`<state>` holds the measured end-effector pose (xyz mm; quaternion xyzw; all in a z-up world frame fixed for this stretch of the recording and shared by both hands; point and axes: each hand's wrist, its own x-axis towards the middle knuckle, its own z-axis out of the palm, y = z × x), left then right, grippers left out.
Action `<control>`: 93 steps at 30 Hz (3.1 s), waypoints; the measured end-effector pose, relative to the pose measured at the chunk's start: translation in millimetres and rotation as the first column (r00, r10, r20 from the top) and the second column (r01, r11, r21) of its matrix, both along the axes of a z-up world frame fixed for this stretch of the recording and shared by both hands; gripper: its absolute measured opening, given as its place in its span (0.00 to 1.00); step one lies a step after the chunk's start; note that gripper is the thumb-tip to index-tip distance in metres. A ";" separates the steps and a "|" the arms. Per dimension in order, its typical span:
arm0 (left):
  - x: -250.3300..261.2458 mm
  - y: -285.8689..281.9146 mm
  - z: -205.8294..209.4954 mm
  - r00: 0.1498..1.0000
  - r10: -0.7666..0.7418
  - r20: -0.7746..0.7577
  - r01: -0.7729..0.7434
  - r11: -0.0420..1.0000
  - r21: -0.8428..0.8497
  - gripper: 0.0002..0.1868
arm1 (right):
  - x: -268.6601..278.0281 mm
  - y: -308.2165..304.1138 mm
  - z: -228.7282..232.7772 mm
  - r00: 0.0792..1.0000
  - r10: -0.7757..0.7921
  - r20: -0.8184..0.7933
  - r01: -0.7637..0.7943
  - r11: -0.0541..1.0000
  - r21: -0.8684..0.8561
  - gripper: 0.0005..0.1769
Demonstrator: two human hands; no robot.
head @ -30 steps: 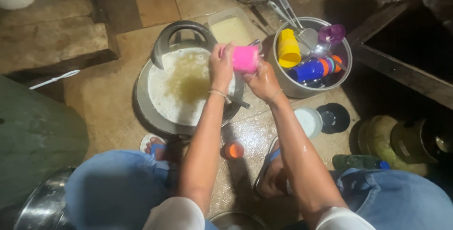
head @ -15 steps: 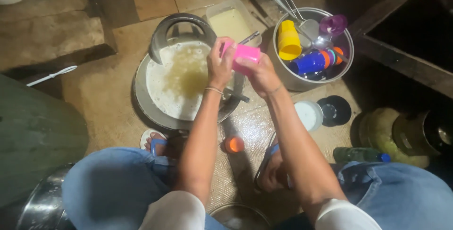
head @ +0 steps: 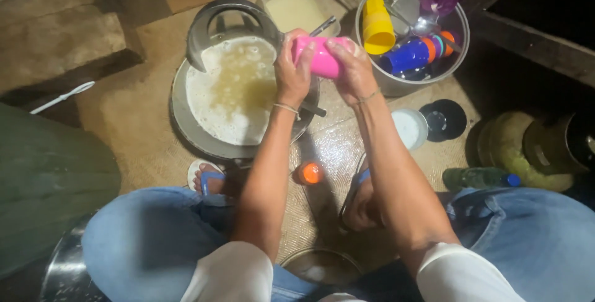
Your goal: Washing and scrubbing various cups, bowls, and utensils in a basin of soapy water on the floor.
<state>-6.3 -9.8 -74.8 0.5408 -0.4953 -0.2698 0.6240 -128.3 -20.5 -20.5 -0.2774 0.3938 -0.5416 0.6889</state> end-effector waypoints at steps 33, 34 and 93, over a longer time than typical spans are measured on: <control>-79.0 140.0 -94.6 0.233 -0.907 0.351 -0.174 0.316 0.933 0.65 | -174.7 -39.6 -130.2 0.660 -0.252 -0.707 0.214 0.966 -0.144 0.09; -76.5 150.5 -98.1 0.234 -0.906 0.353 -0.179 0.317 0.931 0.65 | -172.7 -39.7 -130.5 0.664 -0.250 -0.704 0.211 0.967 -0.144 0.09; 29.8 81.8 161.6 0.505 -0.059 0.861 0.005 0.998 0.065 0.39 | 11.6 45.7 114.9 0.417 -0.116 -0.902 -0.310 0.914 -0.261 0.32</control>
